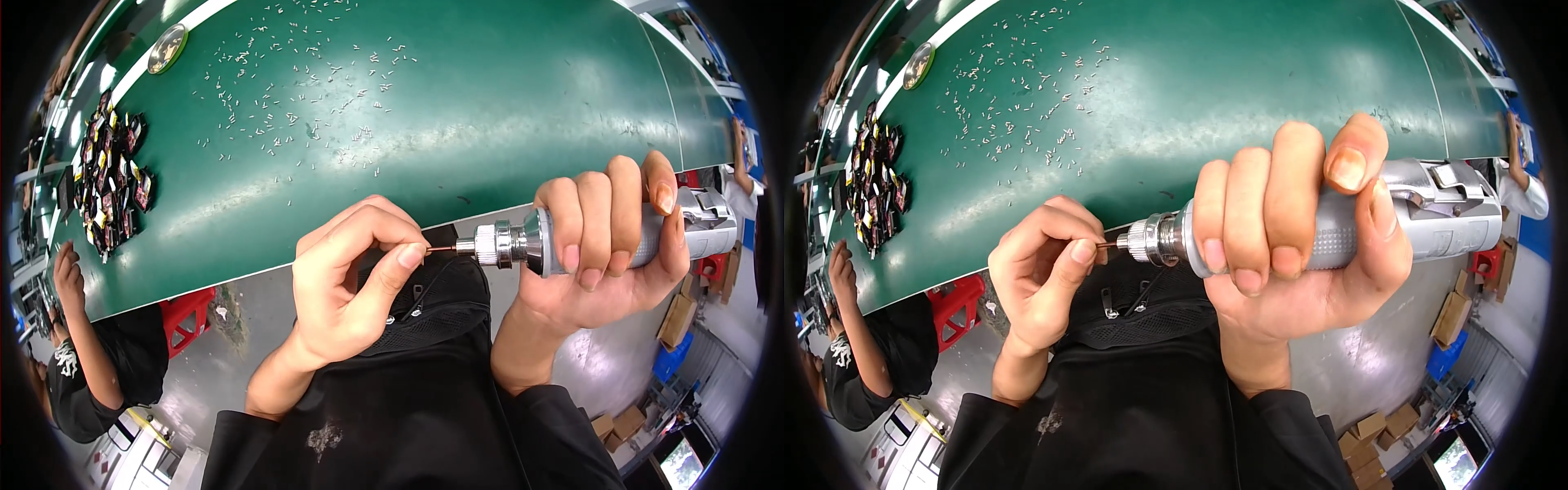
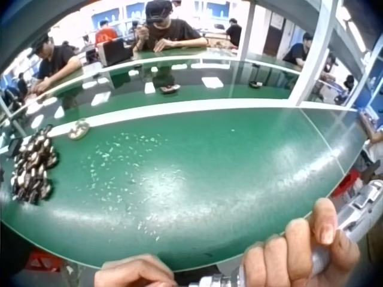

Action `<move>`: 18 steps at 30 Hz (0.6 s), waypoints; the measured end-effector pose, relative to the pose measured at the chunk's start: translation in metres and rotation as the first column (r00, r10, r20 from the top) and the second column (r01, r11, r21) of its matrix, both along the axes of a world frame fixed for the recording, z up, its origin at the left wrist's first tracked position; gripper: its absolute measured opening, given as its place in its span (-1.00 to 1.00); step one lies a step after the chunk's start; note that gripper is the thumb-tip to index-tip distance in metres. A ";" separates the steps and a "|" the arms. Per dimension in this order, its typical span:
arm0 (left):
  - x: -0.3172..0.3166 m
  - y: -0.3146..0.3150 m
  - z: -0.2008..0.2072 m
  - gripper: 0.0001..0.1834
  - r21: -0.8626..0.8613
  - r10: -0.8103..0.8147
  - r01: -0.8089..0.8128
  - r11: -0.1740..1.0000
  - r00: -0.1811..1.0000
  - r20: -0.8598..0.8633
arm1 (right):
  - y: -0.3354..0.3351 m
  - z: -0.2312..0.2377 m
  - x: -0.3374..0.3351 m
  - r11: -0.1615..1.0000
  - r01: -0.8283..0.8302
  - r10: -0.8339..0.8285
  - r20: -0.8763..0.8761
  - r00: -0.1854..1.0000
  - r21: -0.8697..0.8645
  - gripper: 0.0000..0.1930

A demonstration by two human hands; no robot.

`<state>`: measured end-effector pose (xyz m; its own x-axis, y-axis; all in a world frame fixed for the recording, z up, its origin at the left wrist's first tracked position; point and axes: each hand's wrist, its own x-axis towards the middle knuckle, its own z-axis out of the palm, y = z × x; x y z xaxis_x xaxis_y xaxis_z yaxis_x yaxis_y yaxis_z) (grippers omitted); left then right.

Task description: The person is assembling small battery packs into electronic components using an electric screwdriver.

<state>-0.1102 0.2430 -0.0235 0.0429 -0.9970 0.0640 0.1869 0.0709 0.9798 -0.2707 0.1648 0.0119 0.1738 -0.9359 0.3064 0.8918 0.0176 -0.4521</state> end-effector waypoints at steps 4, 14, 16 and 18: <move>-0.005 -0.002 -0.001 -0.96 -0.106 0.094 -0.072 0.992 0.971 0.222 | 0.000 -0.001 -0.003 1.000 -0.019 0.018 -0.029 0.999 -0.025 -0.83; 0.006 -0.023 -0.002 -0.75 -0.294 0.137 0.014 0.956 0.864 0.485 | -0.013 -0.012 -0.004 0.998 -0.024 0.023 0.030 0.999 0.051 -0.86; 0.021 -0.027 0.010 -0.65 -0.236 0.185 -0.078 0.969 0.860 0.475 | -0.018 -0.013 -0.003 0.998 0.028 -0.030 0.029 0.999 0.058 -0.87; 0.039 -0.034 0.020 -0.68 -0.269 0.232 -0.095 0.959 0.810 0.539 | -0.021 -0.014 -0.005 0.997 0.048 -0.050 0.030 0.998 0.067 -0.87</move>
